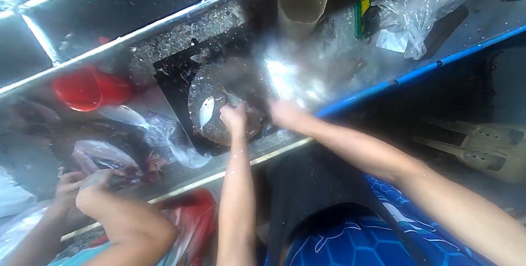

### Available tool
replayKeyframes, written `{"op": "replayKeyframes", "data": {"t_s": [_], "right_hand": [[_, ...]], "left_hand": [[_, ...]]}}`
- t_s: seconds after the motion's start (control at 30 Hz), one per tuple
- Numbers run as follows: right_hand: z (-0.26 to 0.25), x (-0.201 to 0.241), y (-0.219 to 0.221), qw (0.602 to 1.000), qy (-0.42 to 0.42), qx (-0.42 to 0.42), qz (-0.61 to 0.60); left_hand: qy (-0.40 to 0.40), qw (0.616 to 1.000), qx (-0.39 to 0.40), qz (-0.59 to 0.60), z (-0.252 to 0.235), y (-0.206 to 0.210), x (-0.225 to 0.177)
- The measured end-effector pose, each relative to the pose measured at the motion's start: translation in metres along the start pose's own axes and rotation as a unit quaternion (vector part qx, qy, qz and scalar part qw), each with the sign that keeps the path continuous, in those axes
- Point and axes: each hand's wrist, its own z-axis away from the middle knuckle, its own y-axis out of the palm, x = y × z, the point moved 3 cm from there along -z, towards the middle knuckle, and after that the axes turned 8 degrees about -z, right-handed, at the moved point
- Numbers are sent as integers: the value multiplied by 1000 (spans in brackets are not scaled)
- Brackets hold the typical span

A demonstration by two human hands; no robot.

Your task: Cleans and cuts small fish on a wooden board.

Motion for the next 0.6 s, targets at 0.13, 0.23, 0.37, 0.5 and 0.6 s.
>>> {"op": "replayKeyframes", "data": {"t_s": [0.13, 0.23, 0.37, 0.5, 0.6], "right_hand": [[5, -4, -9, 999, 21, -26, 6], [7, 2, 5, 1000, 4, -11, -2], [6, -7, 10, 999, 31, -5, -23], [7, -22, -8, 997, 35, -73, 20], [-2, -20, -6, 1000, -21, -14, 13]], "left_hand": [[20, 1000, 4, -19, 5, -3, 6], [26, 999, 1, -19, 6, -2, 5], [5, 1000, 2, -21, 9, -2, 5], [8, 1000, 19, -18, 17, -10, 11], [1, 999, 37, 15, 16, -15, 26]]}}
